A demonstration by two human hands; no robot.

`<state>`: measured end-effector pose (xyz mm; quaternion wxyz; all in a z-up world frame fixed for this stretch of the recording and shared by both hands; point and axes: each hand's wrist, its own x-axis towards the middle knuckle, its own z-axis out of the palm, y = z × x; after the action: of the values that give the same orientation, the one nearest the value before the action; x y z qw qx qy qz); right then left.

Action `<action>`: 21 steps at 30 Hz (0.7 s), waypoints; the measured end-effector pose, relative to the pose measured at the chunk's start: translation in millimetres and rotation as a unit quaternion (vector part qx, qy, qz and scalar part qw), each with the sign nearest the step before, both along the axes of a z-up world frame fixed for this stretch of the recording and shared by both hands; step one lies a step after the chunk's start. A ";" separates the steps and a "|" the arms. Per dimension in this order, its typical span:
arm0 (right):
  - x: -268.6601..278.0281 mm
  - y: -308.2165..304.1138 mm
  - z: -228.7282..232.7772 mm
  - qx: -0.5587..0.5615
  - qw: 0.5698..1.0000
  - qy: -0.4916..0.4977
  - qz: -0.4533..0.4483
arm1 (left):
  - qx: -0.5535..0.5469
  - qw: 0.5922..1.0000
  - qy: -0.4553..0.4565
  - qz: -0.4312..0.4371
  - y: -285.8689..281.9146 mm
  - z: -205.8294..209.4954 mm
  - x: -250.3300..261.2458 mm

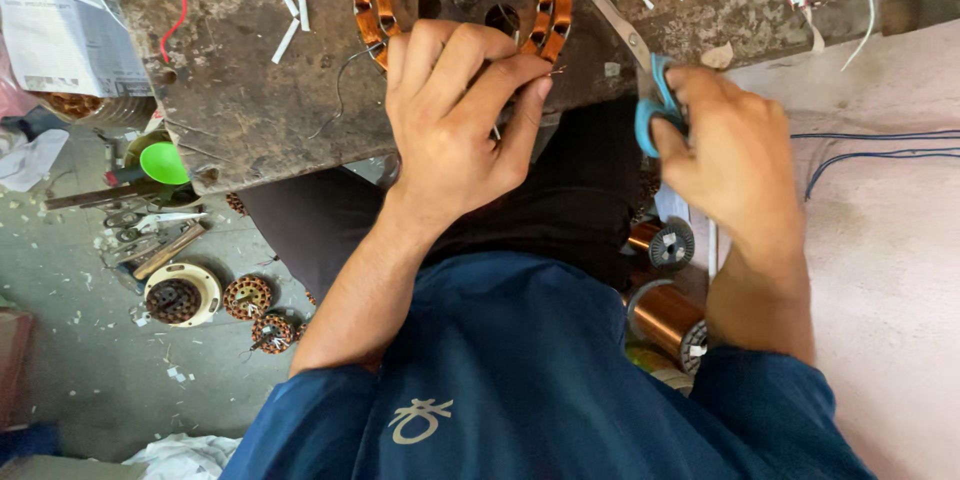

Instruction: The person is assembling a motor stator by hand. They insert white insulating tubes into the stator slots, thread copper wires through them, and trim the excess wire with scissors. The person repeats this process for multiple slots on the stator.

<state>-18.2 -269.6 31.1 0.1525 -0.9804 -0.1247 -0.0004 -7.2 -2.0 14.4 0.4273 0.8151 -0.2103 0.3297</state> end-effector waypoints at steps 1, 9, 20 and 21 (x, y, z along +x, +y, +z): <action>-2.1 -11.0 1.5 0.139 0.988 0.070 -0.013 | -0.001 1.000 0.000 -0.001 0.3 -0.2 0.8; -88.2 -10.6 -85.1 0.842 0.402 0.309 0.187 | 0.011 1.000 -0.019 0.004 0.2 -1.3 3.3; -103.2 37.6 -99.0 0.825 0.110 0.505 0.231 | 0.024 0.999 -0.026 0.002 -1.0 -2.1 5.6; -100.4 38.4 -99.7 0.822 0.104 0.508 0.235 | 0.021 0.999 -0.026 0.002 -1.3 -2.3 5.8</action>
<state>-118.6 -231.2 -68.6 0.8853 0.0522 -0.1653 0.4315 -1.4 -3.2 12.2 0.4036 0.8157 -0.2267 0.3469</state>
